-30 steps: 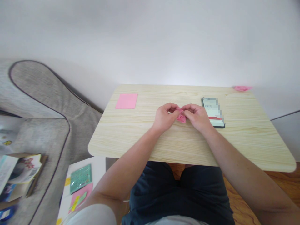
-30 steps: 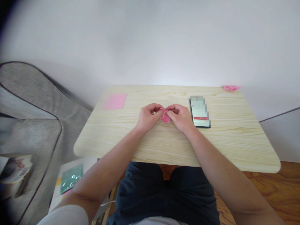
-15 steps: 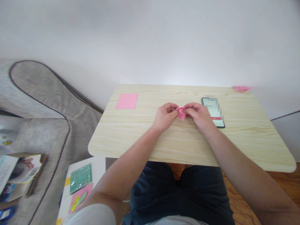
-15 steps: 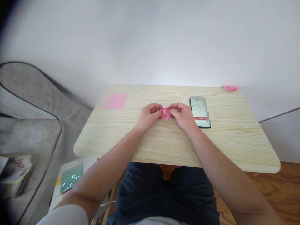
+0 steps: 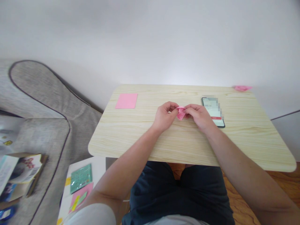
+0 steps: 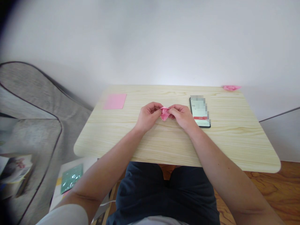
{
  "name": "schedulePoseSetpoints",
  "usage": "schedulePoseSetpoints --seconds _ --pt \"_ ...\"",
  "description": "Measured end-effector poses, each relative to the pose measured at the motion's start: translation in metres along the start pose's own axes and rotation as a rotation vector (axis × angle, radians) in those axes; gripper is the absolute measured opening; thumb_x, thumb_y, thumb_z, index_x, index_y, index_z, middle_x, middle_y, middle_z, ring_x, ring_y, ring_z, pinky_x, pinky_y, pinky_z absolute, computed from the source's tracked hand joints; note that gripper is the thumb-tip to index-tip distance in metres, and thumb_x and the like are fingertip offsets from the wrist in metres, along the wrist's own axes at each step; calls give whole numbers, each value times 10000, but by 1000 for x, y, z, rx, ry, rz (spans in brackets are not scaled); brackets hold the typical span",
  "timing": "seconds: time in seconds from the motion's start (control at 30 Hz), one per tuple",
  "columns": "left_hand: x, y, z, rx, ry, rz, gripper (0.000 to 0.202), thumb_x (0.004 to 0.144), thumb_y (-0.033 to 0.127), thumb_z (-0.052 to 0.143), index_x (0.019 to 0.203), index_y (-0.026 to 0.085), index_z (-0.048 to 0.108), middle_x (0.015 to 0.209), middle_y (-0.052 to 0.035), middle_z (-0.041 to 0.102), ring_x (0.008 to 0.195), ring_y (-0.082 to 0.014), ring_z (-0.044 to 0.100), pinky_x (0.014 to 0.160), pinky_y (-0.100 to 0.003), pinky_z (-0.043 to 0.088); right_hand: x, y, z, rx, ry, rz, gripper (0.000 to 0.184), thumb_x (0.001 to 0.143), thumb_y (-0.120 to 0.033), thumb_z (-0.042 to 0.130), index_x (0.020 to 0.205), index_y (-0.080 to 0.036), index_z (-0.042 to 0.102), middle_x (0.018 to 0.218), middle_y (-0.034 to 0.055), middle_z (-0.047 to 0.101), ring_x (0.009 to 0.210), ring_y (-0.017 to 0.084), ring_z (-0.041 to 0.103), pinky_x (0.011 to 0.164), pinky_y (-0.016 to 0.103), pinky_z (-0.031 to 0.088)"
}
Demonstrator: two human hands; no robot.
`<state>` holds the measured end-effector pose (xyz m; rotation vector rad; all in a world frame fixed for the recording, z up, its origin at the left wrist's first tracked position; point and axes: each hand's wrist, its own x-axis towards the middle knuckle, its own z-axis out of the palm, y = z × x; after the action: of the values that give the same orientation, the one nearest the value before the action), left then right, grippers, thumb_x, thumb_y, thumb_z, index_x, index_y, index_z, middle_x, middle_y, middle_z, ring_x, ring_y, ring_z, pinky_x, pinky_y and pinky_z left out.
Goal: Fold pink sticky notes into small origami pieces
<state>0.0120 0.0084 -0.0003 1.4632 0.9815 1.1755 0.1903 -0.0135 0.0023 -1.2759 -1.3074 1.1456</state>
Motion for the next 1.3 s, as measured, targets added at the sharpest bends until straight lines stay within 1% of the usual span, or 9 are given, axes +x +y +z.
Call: schedulePoseSetpoints --seconds 0.17,0.43,0.5,0.67,0.8,0.93,1.0,1.17,1.3 --pt "0 0 0 -33 -18 8 100 800 182 662 889 158 700 809 -18 715 721 -104 630 695 -236 499 -1 -2 -1 13 -62 8 127 825 -310 705 760 -229 779 749 9 736 819 211 657 858 349 502" --pt "0 -1 0 -68 -15 0 100 800 197 683 893 162 694 796 -16 709 711 -108 627 673 -236 494 -5 -9 2 -39 -42 -9 184 860 -399 736 812 -226 777 838 21 774 879 208 684 905 341 496" --pt "0 -1 0 -65 -13 -3 99 802 204 691 891 161 694 795 -20 712 712 -111 634 674 -239 500 -6 -10 4 -48 -31 -25 194 863 -404 743 810 -219 770 844 26 778 871 201 684 898 337 495" --pt "0 -2 -1 -75 -8 -11 104 809 206 691 901 160 692 799 -25 719 717 -115 651 682 -240 515 -5 -9 7 -13 14 -30 152 831 -363 770 806 -214 757 828 19 776 806 181 671 819 319 493" --pt "0 -2 -1 -91 -17 -21 112 817 219 697 910 157 695 797 -26 720 703 -112 649 664 -238 511 -5 -8 6 -63 5 -40 172 857 -383 740 832 -223 796 855 21 786 853 198 685 839 325 488" --pt "-1 0 -1 -103 -23 -25 104 817 215 702 898 151 694 778 -18 709 681 -99 630 641 -225 493 -6 -8 4 -139 -4 -72 210 879 -377 699 769 -226 793 807 15 776 846 205 683 837 330 484" --pt "-1 1 -1 -119 -28 -31 104 816 209 696 899 147 692 773 -16 705 671 -95 625 633 -222 488 -6 -7 4 -109 -14 -64 192 870 -373 708 778 -226 789 817 15 779 850 209 689 846 334 494" --pt "0 1 -1 -206 -60 -70 112 790 181 685 896 145 680 762 -5 699 656 -88 621 623 -216 493 -7 -7 4 72 -80 -37 152 846 -384 759 844 -236 795 863 24 798 875 223 716 937 377 526" --pt "0 1 -2 -234 -69 -75 120 788 196 698 898 152 681 754 -1 692 648 -88 619 621 -220 500 -9 -12 4 89 -131 -48 179 848 -415 783 845 -238 813 863 28 809 900 222 730 973 374 517"
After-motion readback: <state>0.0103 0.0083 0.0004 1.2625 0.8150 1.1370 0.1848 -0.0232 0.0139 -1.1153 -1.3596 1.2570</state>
